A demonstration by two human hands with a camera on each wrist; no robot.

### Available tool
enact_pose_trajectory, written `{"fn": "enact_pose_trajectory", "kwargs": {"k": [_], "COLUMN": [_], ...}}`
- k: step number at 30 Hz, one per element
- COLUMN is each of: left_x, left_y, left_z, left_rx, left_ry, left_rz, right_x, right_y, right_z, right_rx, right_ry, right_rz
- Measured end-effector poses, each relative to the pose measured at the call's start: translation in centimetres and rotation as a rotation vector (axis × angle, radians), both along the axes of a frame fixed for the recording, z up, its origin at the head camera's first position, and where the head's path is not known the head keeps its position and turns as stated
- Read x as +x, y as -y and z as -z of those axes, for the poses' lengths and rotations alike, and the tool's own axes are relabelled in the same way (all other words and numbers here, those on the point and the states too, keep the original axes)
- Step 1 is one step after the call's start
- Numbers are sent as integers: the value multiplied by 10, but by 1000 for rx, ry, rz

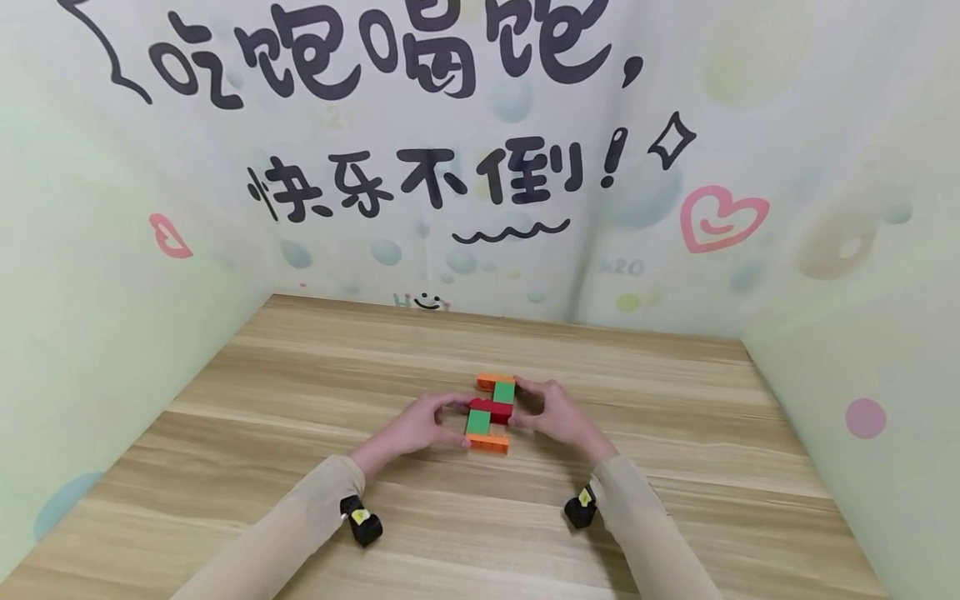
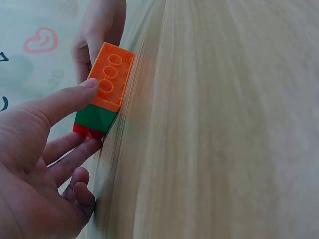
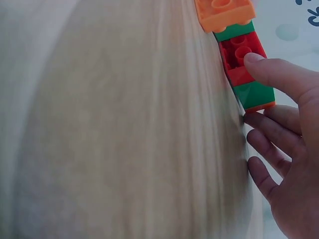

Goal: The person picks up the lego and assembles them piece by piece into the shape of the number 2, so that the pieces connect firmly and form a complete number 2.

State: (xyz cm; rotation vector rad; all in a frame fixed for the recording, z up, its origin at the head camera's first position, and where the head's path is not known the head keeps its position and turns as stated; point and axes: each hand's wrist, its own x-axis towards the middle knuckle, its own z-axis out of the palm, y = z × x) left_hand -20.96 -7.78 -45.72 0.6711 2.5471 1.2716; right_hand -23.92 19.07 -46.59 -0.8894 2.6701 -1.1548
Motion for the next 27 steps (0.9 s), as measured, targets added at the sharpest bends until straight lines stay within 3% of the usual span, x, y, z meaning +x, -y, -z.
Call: {"fn": "enact_pose_trajectory", "kwargs": {"k": [10,27], "left_x": [1,2], "left_y": [1,1], "left_z": [0,0], "left_rx": [-16,-11], "left_ry": [12,30], "left_rz": [11,14], "right_x": [4,6], "right_y": [-1,-4], "right_z": [-1,0], "right_rx": [20,62], "right_ry": [79,48], "right_rz": [50,62]}}
